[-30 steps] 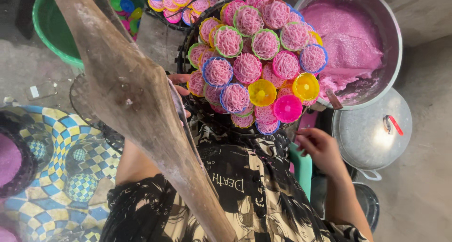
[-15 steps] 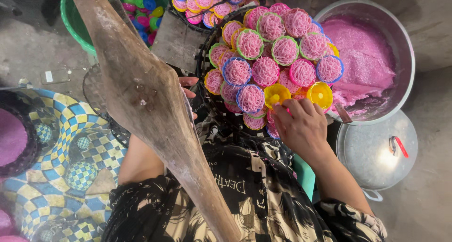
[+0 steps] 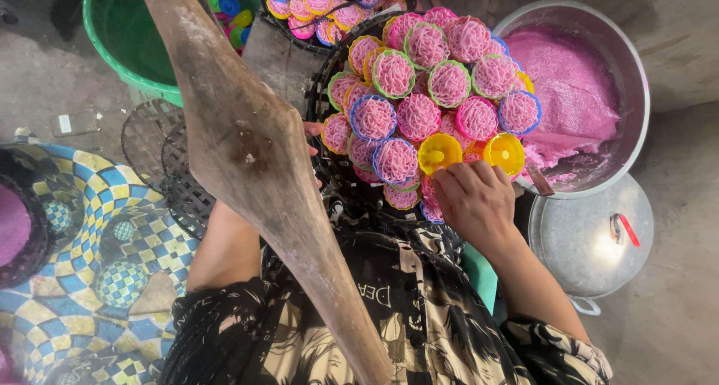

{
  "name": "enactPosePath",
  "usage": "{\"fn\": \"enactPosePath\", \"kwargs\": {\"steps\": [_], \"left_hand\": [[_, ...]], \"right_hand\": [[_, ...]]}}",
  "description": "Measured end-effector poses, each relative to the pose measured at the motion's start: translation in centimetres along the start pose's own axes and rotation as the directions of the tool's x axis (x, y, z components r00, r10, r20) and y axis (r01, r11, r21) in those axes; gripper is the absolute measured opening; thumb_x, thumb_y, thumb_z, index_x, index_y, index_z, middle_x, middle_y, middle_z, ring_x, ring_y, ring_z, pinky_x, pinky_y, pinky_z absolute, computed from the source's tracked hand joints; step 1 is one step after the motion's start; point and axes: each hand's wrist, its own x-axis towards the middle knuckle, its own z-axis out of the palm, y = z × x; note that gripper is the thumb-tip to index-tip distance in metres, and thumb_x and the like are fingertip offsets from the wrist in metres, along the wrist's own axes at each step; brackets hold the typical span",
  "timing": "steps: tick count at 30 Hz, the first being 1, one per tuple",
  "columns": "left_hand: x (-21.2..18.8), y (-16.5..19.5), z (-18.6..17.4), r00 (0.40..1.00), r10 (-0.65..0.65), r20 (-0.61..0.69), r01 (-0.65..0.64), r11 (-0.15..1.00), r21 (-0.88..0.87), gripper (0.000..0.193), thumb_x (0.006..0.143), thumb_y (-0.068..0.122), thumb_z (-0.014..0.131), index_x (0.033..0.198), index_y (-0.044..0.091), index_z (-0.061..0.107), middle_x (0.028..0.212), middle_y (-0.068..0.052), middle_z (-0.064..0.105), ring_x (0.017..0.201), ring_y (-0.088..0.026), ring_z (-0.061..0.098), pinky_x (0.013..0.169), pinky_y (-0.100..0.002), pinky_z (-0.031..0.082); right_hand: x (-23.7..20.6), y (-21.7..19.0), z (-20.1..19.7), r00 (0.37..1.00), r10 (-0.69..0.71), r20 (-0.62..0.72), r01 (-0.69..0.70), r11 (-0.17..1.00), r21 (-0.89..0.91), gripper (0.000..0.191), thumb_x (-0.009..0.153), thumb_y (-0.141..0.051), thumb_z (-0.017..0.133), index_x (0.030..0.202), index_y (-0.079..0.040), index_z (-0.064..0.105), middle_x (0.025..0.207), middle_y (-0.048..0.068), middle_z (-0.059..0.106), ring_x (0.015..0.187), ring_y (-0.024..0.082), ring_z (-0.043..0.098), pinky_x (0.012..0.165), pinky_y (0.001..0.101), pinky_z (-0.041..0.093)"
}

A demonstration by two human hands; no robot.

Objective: The person uses a wooden mold and a metal spatula to scoop pink dough from a pot and press it into small colorful plastic molds arranged in a circular tray. The person repeatedly fills each mold cavity, then rotates the tray to access the next set of cavities.

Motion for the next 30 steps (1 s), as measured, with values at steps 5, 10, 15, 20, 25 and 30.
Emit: {"fn": "enactPosePath", "kwargs": {"steps": [5,10,15,20,25,30], "left_hand": [[3.2,2.4,2.4,0.959,0.239,0.155,-0.284,0.839,0.464,0.094,0.085,0.051,0.088,0.153,0.005,0.041,0.148,-0.022,0.052,0.135,-0.038,0.054,0.116,-0.051,0.044],[10.9,0.7,10.0,0.919,-0.006,0.395,-0.365,0.367,0.856,0.046,0.081,0.041,0.084,0.115,0.013,0.07,0.106,-0.012,0.075,0.096,-0.034,0.073,0.085,-0.045,0.058],[17.8,1.8,12.3,0.544,0.167,0.822,-0.166,0.982,-0.09,0.093,0.089,0.015,0.082,0.163,0.008,0.025,0.169,-0.022,0.028,0.156,-0.034,0.028,0.126,-0.051,0.031],[23.8,-0.1,17.2,0.644,0.244,0.725,0.438,0.659,-0.611,0.086,0.1,0.022,0.074,0.167,0.01,0.022,0.169,-0.012,0.025,0.156,-0.027,0.028,0.127,-0.045,0.031],[25.3,-3.5,20.9,0.566,0.296,0.77,0.434,0.687,-0.583,0.077,0.104,0.027,0.068,0.166,0.011,0.026,0.165,-0.011,0.032,0.154,-0.025,0.033,0.127,-0.044,0.032],[27.5,-4.0,18.9,0.64,0.309,0.704,0.392,0.657,-0.644,0.068,0.109,0.032,0.063,0.166,0.013,0.03,0.162,-0.009,0.039,0.151,-0.023,0.038,0.126,-0.042,0.033]], "right_hand": [[-1.2,1.2,-4.5,0.976,0.186,0.113,-0.216,0.765,0.606,0.062,0.092,-0.048,0.069,0.139,-0.008,0.064,0.125,0.007,0.068,0.114,0.023,0.065,0.099,0.0356,0.05],[-2.0,1.6,-5.2,0.876,-0.186,0.444,-0.479,-0.25,0.841,0.127,0.079,-0.086,0.063,0.16,0.0,0.016,0.161,0.016,0.035,0.146,0.026,0.043,0.117,0.0425,0.042],[-7.0,4.3,-5.5,0.735,-0.084,0.673,-0.662,-0.303,0.686,0.158,0.056,-0.095,0.07,0.171,-0.005,0.011,0.132,0.027,0.047,0.118,0.038,0.056,0.096,0.0513,0.049],[-15.7,7.8,-2.3,0.802,-0.336,0.494,-0.597,-0.472,0.648,0.159,0.039,-0.101,0.064,0.15,0.007,0.029,0.131,0.029,0.055,0.114,0.042,0.063,0.098,0.061,0.058],[-18.6,11.7,-3.7,0.766,-0.443,0.465,-0.638,-0.439,0.632,0.165,0.039,-0.107,0.052,0.146,0.018,0.04,0.128,0.025,0.057,0.124,0.042,0.054,0.107,0.0577,0.047],[-14.4,11.6,-6.3,0.665,-0.15,0.731,-0.72,-0.388,0.576,0.165,0.046,-0.106,0.052,0.154,0.016,0.027,0.135,0.029,0.057,0.119,0.037,0.056,0.102,0.0526,0.044]]}}
